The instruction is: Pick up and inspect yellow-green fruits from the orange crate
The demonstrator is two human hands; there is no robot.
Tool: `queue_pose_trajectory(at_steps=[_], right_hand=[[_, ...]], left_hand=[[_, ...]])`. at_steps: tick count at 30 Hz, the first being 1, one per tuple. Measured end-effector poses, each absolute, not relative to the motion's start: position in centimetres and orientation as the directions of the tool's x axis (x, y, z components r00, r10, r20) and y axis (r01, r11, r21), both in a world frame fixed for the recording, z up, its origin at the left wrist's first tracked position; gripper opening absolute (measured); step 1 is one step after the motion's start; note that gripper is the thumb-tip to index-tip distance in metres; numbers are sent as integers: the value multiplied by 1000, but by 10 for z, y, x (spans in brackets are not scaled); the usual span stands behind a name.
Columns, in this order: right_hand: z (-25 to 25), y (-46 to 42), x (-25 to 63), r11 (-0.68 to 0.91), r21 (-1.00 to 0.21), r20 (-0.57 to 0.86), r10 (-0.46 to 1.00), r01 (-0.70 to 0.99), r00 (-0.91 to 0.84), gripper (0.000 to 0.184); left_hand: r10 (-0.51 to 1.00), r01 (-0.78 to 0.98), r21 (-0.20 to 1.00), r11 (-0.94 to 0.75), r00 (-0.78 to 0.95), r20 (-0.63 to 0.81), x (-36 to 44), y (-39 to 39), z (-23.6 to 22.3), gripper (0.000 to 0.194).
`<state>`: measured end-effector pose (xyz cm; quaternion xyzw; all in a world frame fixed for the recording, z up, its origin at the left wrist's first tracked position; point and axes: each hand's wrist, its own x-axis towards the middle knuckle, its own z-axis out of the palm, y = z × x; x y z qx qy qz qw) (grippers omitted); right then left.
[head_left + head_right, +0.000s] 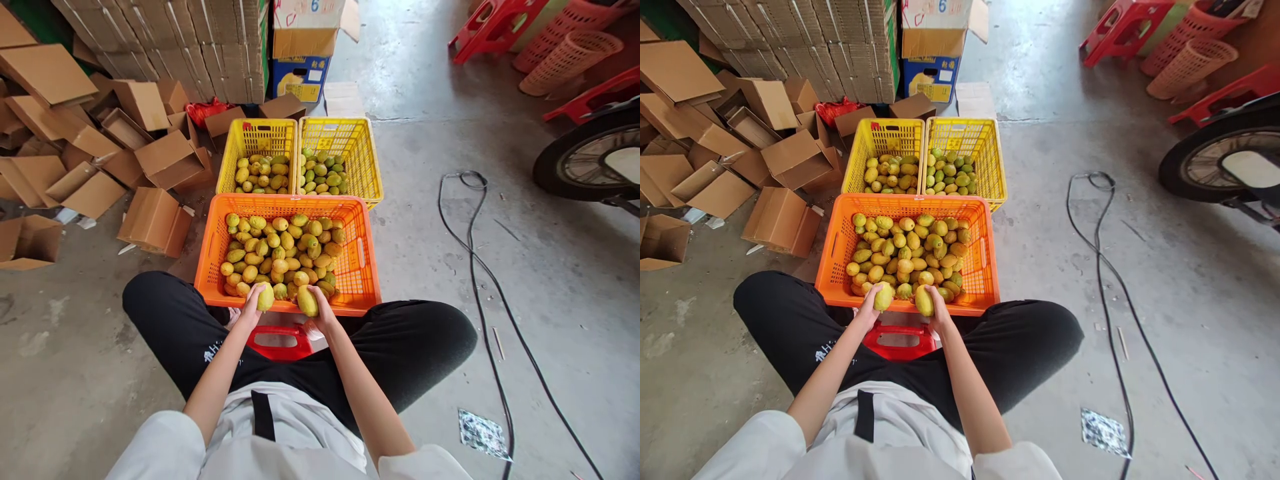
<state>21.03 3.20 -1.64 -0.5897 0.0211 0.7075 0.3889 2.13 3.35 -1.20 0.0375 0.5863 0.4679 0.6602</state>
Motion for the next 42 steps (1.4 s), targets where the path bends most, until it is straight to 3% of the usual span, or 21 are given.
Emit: queue_pose_trajectory(at_steps=[3,9,16,30,37,42], right_hand=[[-16,32,210,-717,-416,-856,517,-559,-25,27],[-21,33,210,-663,-441,-819,573,-605,-31,18],[-23,36,214,-642,-388,-871,489,-662,36,20],[-17,36,215,-642,-373,-830,553,-670,-68,22],[-19,34,209,-562,-508,-756,654,-653,25,24],[-20,33,206,-517,-580,-723,682,-629,107,41]], left_hand=[[694,-554,601,576,-58,-718,22,35,-9,31],[658,-598,527,604,2,-753,19,36,-11,33],[647,-611,506,609,14,-762,17,38,-12,35],[591,-624,457,634,10,-806,18,39,-11,38],[633,-650,471,596,20,-774,20,39,-8,31],[648,-662,478,577,15,-761,23,35,-7,40]])
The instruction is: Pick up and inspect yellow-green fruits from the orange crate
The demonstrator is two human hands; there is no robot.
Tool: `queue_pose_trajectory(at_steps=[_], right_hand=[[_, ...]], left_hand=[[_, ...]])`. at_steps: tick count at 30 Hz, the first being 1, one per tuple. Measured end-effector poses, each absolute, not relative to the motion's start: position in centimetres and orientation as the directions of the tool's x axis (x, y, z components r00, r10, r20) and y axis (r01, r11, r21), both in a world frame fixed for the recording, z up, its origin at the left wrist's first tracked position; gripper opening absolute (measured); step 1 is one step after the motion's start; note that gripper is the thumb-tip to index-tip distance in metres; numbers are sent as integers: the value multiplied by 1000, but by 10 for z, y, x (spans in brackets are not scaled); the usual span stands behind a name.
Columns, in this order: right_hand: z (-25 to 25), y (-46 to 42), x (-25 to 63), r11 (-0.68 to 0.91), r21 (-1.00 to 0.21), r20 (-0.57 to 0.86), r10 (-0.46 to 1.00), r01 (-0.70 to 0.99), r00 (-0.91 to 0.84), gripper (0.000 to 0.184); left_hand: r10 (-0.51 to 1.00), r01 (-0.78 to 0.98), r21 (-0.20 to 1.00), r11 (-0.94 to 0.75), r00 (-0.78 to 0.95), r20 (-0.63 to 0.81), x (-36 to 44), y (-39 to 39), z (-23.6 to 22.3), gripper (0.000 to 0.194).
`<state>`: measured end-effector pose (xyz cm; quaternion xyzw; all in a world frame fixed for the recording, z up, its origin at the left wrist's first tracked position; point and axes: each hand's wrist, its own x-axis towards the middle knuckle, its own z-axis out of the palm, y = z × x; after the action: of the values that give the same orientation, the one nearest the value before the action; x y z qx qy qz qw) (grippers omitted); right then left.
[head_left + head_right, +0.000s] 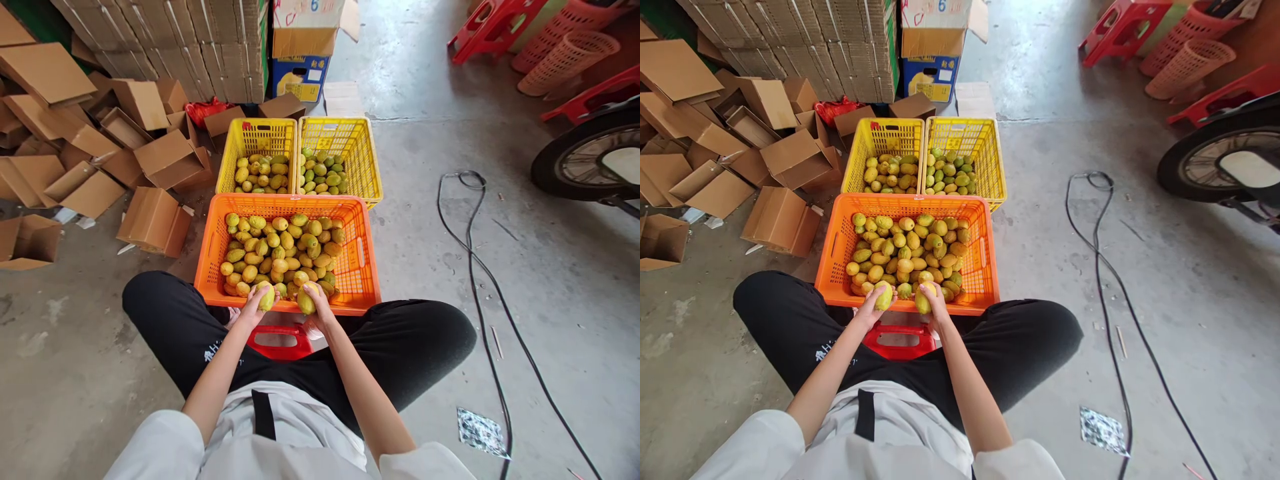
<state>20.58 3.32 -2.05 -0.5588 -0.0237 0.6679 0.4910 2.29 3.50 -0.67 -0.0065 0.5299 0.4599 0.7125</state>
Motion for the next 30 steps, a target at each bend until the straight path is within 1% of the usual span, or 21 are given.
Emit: queue_pose_trajectory(at_steps=[2,5,7,9,12,15,20,23,27,28,30], right_hand=[[-21,34,206,-495,-602,-717,681,-627,150,43],[-20,35,208,-463,-611,-709,680,-642,185,36],[-19,36,209,-462,-606,-709,683,-647,176,31],[-19,37,210,-475,-597,-708,691,-647,147,28],[-18,36,209,-504,-570,-724,682,-649,105,25],[-17,36,210,-532,-528,-760,643,-662,90,21],[-17,38,215,-588,-469,-788,615,-658,12,31],[-18,38,216,-613,-465,-793,610,-639,-7,33],[-22,36,214,-625,-476,-794,609,-619,-5,34],[-22,36,214,-619,-481,-792,611,-621,3,34],[-24,35,213,-606,-485,-791,611,-631,22,34]], left_hand=[[652,-661,481,575,16,-758,22,34,-7,39],[610,-660,477,580,-36,-792,21,34,-9,28],[562,-670,460,583,-76,-824,20,36,-11,19],[540,-688,428,586,-63,-839,20,38,-12,16],[552,-710,393,584,-7,-834,21,40,-12,18],[540,-687,390,613,3,-842,22,41,-11,24],[509,-628,401,667,-9,-861,21,40,-12,43],[518,-616,409,673,-2,-855,20,40,-13,44],[556,-564,482,670,-49,-830,21,37,-14,30],[573,-555,505,661,-60,-817,21,36,-14,32],[600,-547,535,644,-73,-797,22,34,-14,44]])
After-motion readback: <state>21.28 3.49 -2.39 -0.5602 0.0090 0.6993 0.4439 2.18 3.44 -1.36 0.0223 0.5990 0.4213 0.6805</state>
